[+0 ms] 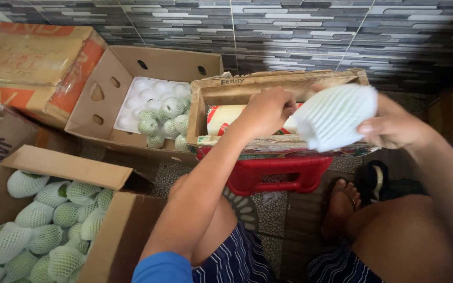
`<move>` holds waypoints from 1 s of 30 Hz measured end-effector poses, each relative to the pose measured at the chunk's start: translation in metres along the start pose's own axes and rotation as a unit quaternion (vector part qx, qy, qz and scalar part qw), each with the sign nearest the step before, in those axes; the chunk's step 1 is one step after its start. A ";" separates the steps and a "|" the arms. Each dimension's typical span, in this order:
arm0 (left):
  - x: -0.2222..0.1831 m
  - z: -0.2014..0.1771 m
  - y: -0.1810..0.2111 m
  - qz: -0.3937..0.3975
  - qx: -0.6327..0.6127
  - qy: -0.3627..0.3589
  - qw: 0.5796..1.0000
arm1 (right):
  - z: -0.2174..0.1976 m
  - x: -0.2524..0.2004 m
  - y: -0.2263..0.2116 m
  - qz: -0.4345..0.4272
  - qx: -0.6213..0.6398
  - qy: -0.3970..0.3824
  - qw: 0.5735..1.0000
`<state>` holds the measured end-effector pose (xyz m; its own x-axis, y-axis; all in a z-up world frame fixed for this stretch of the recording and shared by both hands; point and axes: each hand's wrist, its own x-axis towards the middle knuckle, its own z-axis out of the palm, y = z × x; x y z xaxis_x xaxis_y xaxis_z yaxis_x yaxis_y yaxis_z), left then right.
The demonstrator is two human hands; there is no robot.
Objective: The person is manually packing guava fruits into protective foam sleeves and then placing them into a wooden crate for transport.
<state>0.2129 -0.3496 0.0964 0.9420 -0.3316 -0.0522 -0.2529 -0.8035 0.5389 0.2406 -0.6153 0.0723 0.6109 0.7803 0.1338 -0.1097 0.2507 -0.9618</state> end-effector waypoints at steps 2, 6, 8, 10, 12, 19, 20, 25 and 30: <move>0.006 -0.002 -0.009 0.021 -0.018 0.007 1.000 | 0.001 0.015 0.008 0.029 -0.030 -0.070 0.997; 0.024 0.005 -0.039 0.127 -0.059 0.053 0.989 | -0.010 0.032 0.032 0.150 0.024 -0.065 0.986; 0.026 0.001 -0.047 0.164 -0.084 0.071 0.980 | -0.014 0.039 0.036 0.160 0.009 -0.077 0.984; 0.021 -0.006 -0.047 0.120 -0.166 0.045 0.978 | -0.029 0.042 0.044 0.115 0.116 -0.095 0.982; 0.007 -0.022 -0.050 0.043 -0.150 -0.010 0.988 | -0.039 0.040 0.055 0.112 0.126 -0.076 0.983; -0.047 -0.058 -0.054 -0.123 0.014 -0.089 0.988 | -0.047 0.040 0.059 0.102 0.156 -0.028 0.982; -0.048 -0.055 -0.060 -0.125 0.015 -0.088 0.988 | -0.048 0.040 0.060 0.102 0.157 -0.030 0.982; -0.053 -0.048 -0.085 -0.025 0.024 0.142 0.989 | -0.043 0.044 0.051 0.088 0.154 -0.029 0.984; -0.045 -0.035 -0.095 0.073 -0.146 0.275 0.948 | -0.008 0.049 0.022 0.032 0.148 0.038 0.988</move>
<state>0.2017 -0.2413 0.0770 0.8948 -0.0558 0.4429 -0.3924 -0.5712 0.7209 0.2744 -0.5763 0.0558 0.6512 0.7576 0.0450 -0.3676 0.3667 -0.8546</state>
